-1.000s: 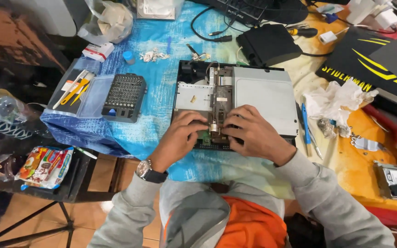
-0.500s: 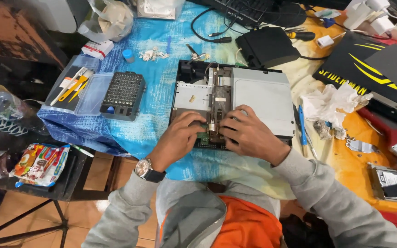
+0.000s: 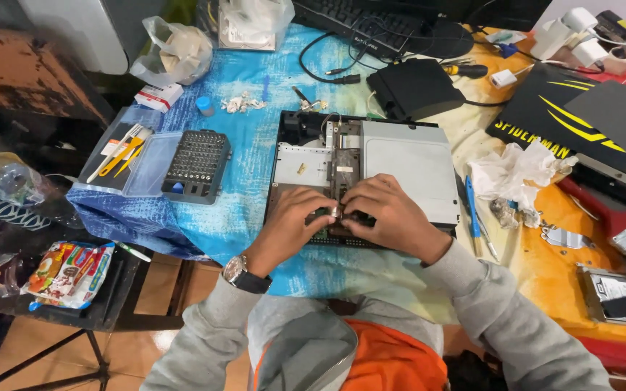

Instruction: Installing a disc drive into a game console and connecting internal ribbon cables

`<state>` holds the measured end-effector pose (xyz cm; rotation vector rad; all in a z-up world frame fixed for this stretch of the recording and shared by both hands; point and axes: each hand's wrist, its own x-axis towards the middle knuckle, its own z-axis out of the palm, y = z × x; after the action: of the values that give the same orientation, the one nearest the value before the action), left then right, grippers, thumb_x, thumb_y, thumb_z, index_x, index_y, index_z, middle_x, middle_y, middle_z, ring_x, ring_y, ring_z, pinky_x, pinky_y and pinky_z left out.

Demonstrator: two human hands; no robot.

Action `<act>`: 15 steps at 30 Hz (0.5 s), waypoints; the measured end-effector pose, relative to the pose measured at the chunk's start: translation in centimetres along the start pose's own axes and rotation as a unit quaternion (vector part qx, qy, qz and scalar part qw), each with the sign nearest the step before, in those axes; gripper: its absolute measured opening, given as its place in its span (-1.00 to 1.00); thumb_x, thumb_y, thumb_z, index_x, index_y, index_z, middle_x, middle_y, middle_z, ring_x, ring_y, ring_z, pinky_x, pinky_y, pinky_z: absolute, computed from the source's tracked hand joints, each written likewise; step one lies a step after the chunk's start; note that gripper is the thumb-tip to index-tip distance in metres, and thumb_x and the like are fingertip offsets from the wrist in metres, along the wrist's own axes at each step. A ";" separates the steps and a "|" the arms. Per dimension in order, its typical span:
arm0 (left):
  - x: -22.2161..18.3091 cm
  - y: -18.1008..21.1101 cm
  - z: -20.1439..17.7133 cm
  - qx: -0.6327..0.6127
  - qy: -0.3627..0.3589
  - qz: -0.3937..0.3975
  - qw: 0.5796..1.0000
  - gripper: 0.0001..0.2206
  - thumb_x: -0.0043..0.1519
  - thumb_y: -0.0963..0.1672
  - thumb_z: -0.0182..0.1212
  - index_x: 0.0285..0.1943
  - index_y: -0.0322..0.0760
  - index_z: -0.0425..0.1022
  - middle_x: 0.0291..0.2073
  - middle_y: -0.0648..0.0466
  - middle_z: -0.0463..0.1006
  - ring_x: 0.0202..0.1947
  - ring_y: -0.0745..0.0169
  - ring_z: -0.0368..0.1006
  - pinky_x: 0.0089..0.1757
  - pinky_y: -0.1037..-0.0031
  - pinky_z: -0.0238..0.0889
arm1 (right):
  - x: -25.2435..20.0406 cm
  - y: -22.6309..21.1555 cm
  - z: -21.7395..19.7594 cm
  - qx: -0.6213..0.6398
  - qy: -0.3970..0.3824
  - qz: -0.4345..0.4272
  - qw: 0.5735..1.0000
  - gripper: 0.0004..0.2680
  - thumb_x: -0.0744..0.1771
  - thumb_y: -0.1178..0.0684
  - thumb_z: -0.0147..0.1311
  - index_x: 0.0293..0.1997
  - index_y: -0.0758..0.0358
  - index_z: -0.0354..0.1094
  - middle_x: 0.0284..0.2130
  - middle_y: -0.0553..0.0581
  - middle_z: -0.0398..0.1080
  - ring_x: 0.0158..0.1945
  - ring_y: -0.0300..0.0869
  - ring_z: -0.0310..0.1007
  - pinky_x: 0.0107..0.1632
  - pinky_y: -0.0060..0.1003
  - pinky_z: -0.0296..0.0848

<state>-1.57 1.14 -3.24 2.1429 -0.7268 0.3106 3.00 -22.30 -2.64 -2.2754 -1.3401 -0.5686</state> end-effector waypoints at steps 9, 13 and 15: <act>-0.2 0.8 0.1 -0.096 0.033 -0.036 0.994 -0.78 0.28 -0.24 0.29 0.10 -0.26 0.60 -0.11 -0.01 0.67 -0.17 0.08 0.60 -0.01 0.19 0.40 | -0.2 -0.2 0.3 -0.016 -0.013 0.021 1.000 -0.84 0.26 -0.06 0.31 -0.18 0.06 0.50 -0.14 -0.05 0.49 0.09 -0.11 0.42 0.19 -0.09 0.27; -0.2 -0.4 0.0 -0.144 0.083 -0.071 0.984 -0.80 0.35 -0.22 0.21 0.11 -0.21 0.61 -0.10 0.04 0.68 -0.18 0.16 0.65 -0.05 0.27 0.47 | -0.1 -0.2 0.0 0.006 -0.006 0.039 0.999 -0.84 0.27 -0.02 0.29 -0.13 0.06 0.51 -0.18 -0.01 0.52 0.06 -0.08 0.45 0.20 -0.08 0.27; -0.4 -0.9 0.4 -0.146 0.099 -0.078 0.981 -0.79 0.37 -0.24 0.15 0.12 -0.24 0.61 -0.12 0.04 0.66 -0.22 0.13 0.66 -0.12 0.32 0.51 | 0.1 -0.3 -0.3 0.016 -0.012 0.048 0.999 -0.82 0.26 -0.02 0.30 -0.10 0.06 0.52 -0.19 0.02 0.54 0.06 -0.07 0.46 0.21 -0.06 0.27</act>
<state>-1.34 1.43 -4.29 1.8461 -0.4560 0.3091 2.76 -22.33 -2.28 -2.3137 -1.2341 -0.4860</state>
